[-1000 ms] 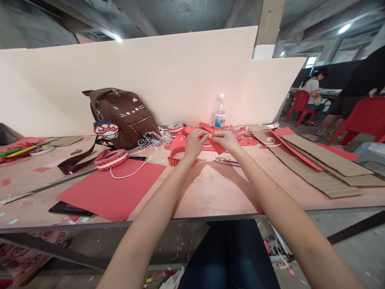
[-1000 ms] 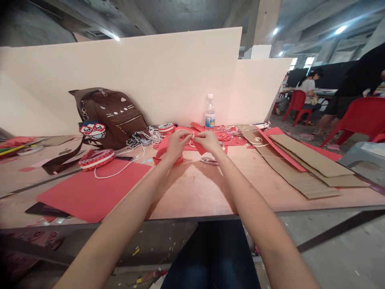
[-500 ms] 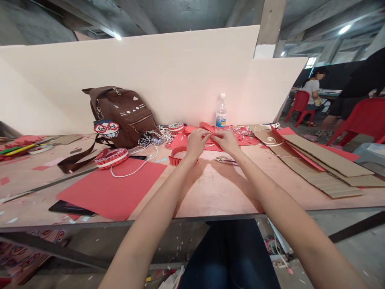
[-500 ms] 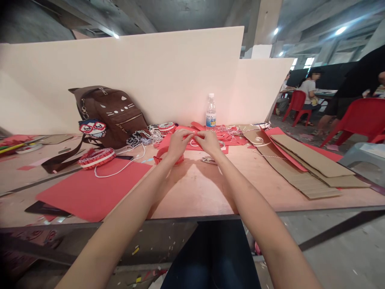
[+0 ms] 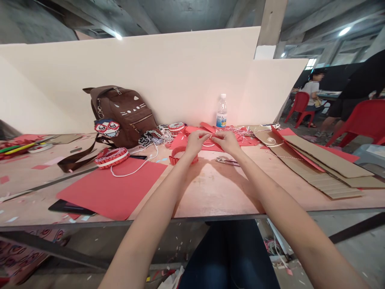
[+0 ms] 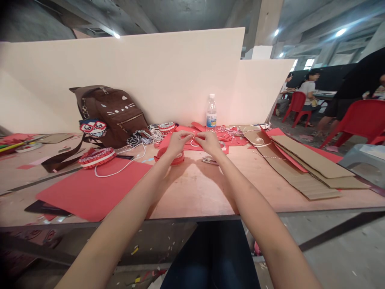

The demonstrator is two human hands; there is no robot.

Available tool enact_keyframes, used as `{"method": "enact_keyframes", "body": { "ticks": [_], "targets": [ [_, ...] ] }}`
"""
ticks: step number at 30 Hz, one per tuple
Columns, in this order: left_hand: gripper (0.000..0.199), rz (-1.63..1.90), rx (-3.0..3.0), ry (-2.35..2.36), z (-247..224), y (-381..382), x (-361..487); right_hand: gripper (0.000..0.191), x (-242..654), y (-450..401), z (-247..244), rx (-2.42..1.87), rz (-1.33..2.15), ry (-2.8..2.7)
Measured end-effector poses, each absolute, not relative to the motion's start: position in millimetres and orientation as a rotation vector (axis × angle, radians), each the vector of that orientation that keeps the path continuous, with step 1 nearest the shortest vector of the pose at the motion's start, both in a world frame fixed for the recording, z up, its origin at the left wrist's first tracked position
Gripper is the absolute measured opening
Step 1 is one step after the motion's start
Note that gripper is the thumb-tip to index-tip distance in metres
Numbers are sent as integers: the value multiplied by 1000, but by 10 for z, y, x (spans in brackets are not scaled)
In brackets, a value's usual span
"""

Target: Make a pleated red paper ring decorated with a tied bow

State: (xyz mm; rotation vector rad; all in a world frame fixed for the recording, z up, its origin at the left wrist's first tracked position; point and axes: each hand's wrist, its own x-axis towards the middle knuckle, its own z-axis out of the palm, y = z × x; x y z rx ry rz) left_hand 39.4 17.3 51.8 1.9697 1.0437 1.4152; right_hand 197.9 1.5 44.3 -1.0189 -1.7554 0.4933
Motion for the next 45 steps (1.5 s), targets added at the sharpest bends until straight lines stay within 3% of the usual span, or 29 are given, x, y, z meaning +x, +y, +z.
{"method": "enact_keyframes", "body": {
  "ticks": [18, 34, 45],
  "targets": [
    [19, 1386, 2216, 1244, 604, -23, 460, 30, 1957, -58, 476, -1154, 265, -1850],
    [13, 1335, 2174, 1276, 501, 143, 405, 29, 1978, -11, 439, -1132, 408, -1824],
    [21, 1328, 2159, 1251, 486, 153, 430, 27, 1981, -10, 456, -1124, 411, -1782]
  ]
}}
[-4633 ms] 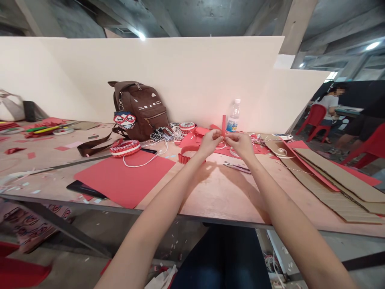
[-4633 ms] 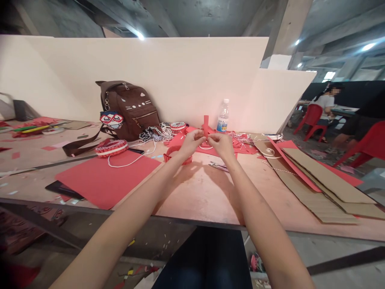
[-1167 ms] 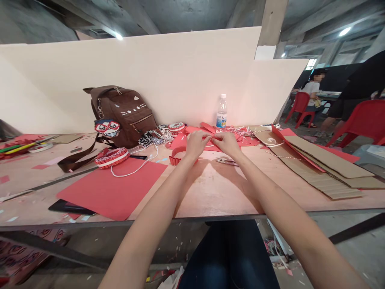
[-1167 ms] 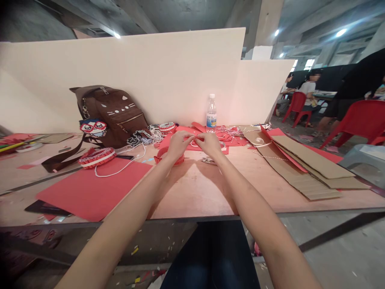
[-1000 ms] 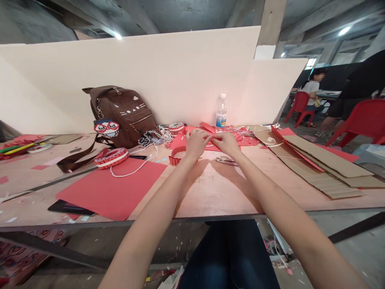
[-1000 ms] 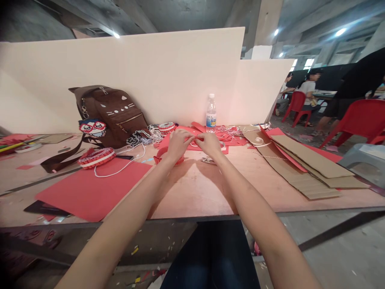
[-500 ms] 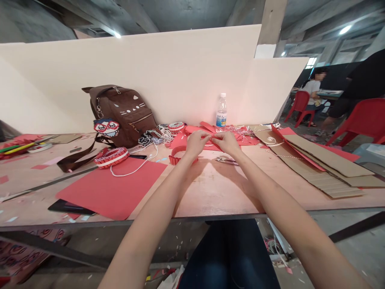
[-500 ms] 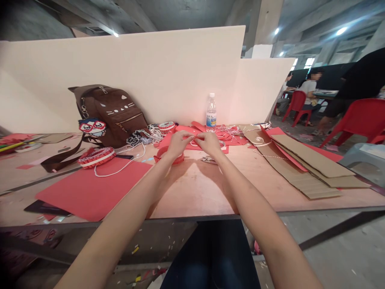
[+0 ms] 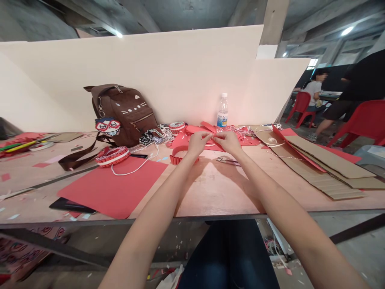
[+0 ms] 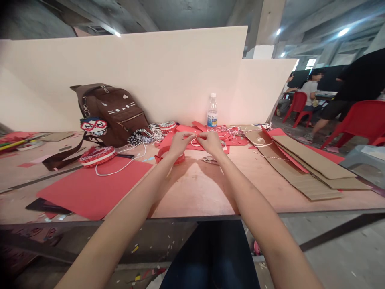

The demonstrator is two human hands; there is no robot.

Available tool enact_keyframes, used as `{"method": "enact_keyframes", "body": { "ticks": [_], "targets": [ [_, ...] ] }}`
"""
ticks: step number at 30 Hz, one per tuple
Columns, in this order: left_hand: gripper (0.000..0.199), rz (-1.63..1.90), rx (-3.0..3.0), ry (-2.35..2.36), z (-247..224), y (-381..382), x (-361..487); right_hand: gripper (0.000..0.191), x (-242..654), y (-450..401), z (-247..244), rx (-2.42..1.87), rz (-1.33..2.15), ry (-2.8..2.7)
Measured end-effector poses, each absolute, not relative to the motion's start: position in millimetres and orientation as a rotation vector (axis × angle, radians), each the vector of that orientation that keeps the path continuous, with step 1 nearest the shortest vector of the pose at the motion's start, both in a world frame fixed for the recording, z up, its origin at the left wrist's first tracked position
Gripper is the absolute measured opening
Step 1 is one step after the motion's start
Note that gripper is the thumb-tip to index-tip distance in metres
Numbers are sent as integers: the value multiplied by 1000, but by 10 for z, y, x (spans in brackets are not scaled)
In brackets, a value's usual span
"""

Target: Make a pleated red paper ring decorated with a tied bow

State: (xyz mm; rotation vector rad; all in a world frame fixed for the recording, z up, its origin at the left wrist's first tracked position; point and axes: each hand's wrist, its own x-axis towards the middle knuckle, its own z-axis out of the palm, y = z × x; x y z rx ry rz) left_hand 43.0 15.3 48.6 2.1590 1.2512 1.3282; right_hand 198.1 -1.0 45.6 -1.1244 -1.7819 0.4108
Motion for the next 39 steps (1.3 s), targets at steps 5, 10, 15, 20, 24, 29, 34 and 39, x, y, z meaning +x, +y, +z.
{"method": "enact_keyframes", "body": {
  "ticks": [5, 10, 15, 20, 24, 29, 34, 39],
  "targets": [
    [17, 1331, 2194, 1286, 496, 118, 437, 26, 1979, 25, 445, -1163, 441, -1736],
    [17, 1301, 2300, 1359, 523, 43, 456, 23, 1978, 43, 439, -1218, 466, -1713],
    [18, 1284, 2342, 1386, 545, 25, 475, 23, 1966, 27, 451, -1201, 441, -1715],
    [19, 1301, 2327, 1369, 539, 46, 460, 22, 1944, 2, 459, -1183, 460, -1684],
    [21, 1320, 2321, 1364, 528, 44, 467, 22, 1933, -14, 460, -1193, 468, -1647],
    [18, 1297, 2311, 1362, 521, 64, 474, 22, 1937, -17, 454, -1200, 445, -1683],
    [17, 1281, 2302, 1364, 525, 83, 456, 21, 1947, 3, 452, -1184, 470, -1701],
    [21, 1294, 2303, 1367, 526, 75, 449, 24, 1947, 19, 457, -1182, 515, -1665]
  ]
}}
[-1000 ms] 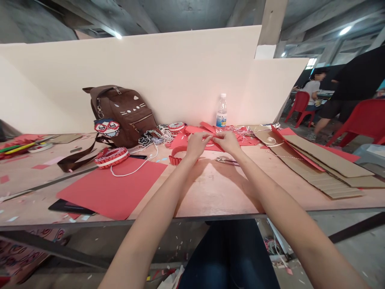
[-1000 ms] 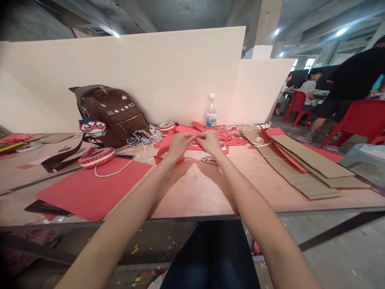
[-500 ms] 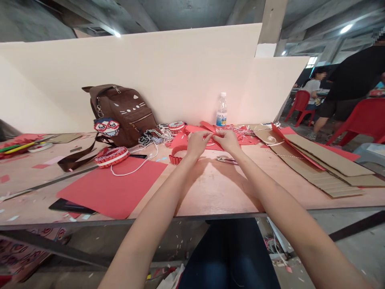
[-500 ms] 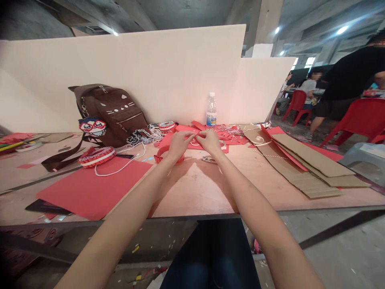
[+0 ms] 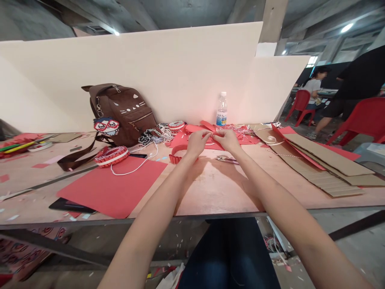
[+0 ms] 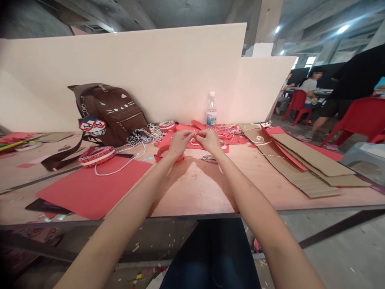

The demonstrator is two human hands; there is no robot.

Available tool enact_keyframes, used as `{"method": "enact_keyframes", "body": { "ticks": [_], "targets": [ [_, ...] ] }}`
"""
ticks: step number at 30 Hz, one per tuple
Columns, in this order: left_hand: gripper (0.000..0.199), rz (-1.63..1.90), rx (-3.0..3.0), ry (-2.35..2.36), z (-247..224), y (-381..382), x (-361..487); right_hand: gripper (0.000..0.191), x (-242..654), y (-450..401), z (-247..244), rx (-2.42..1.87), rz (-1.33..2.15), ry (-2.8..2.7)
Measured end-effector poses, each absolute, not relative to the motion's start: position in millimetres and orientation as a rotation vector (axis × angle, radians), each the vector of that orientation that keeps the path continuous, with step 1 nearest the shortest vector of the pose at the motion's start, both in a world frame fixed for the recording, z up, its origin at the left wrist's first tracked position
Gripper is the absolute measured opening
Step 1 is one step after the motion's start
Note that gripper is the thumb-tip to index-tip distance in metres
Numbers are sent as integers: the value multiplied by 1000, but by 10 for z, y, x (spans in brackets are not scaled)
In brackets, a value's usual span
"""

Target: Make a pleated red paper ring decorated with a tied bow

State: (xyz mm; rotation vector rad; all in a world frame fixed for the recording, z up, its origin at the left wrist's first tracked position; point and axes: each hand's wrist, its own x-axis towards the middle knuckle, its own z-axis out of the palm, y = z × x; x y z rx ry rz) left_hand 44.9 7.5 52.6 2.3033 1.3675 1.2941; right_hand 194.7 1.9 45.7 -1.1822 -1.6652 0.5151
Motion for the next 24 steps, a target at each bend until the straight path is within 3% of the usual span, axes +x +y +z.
{"method": "enact_keyframes", "body": {
  "ticks": [24],
  "targets": [
    [16, 1246, 2395, 1444, 545, 23, 471, 17, 1948, -37, 477, -1162, 379, -1748]
  ]
}}
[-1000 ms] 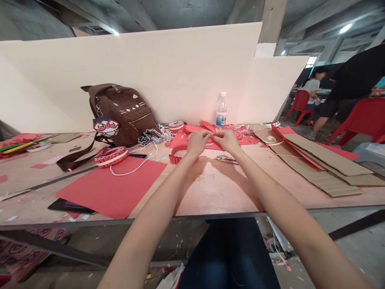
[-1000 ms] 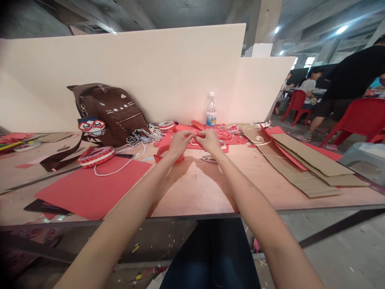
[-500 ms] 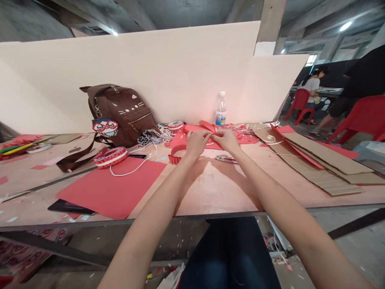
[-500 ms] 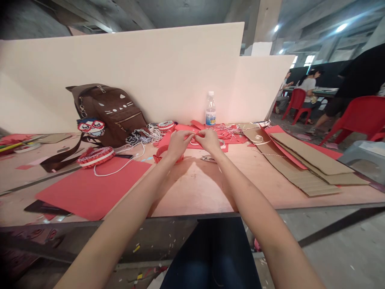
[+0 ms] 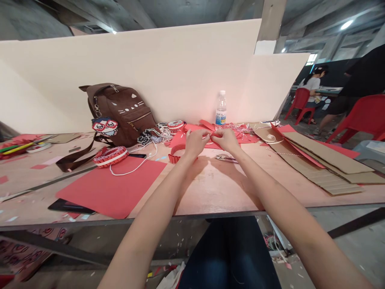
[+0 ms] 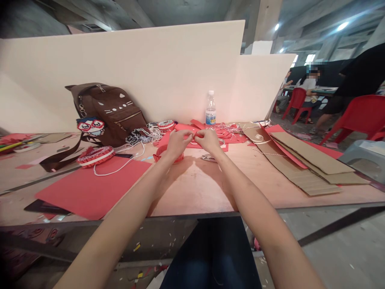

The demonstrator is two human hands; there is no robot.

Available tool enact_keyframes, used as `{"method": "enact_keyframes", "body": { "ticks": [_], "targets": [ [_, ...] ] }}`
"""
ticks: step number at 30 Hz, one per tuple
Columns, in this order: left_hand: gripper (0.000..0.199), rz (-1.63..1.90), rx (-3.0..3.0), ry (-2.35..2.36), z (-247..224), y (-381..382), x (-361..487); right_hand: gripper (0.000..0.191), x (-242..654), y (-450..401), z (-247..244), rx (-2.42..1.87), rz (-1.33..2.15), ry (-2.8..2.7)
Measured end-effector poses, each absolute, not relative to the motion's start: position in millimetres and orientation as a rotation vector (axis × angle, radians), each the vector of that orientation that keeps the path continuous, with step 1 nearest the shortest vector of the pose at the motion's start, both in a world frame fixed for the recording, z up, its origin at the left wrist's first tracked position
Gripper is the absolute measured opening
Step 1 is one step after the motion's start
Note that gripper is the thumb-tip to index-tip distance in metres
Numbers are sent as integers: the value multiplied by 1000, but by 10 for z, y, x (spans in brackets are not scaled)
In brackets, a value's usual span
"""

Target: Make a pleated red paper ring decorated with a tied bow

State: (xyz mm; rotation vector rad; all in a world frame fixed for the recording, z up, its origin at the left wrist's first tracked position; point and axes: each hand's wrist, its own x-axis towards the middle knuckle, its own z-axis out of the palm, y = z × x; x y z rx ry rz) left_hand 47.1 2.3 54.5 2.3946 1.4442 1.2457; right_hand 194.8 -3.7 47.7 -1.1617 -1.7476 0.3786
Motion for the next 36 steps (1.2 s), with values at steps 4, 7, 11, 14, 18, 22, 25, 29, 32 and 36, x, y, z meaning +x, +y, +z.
{"method": "enact_keyframes", "body": {
  "ticks": [4, 7, 11, 14, 18, 22, 25, 29, 32, 36],
  "targets": [
    [14, 1338, 2258, 1460, 506, 73, 443, 21, 1946, -10, 469, -1159, 352, -1747],
    [15, 1476, 2079, 1526, 473, 146, 352, 19, 1952, 15, 468, -1181, 412, -1689],
    [16, 1653, 1775, 1617, 420, 281, 167, 21, 1975, 22, 476, -1183, 485, -1629],
    [14, 1704, 1595, 1632, 379, 355, 76, 26, 1993, 19, 475, -1155, 482, -1615],
    [4, 1713, 1499, 1613, 348, 366, 57, 26, 2005, 34, 467, -1190, 455, -1587],
    [19, 1662, 1492, 1565, 355, 315, 93, 28, 2003, 49, 461, -1174, 481, -1599],
    [18, 1549, 1543, 1453, 380, 274, 157, 27, 1987, 45, 453, -1074, 627, -1620],
    [20, 1353, 1602, 1182, 418, 222, 305, 24, 1944, 9, 461, -881, 966, -1481],
    [25, 1239, 1623, 964, 427, 176, 414, 25, 1919, -48, 505, -695, 1351, -1260],
    [32, 1207, 1614, 791, 423, 120, 478, 22, 1919, -116, 580, -476, 1638, -1051]
  ]
}}
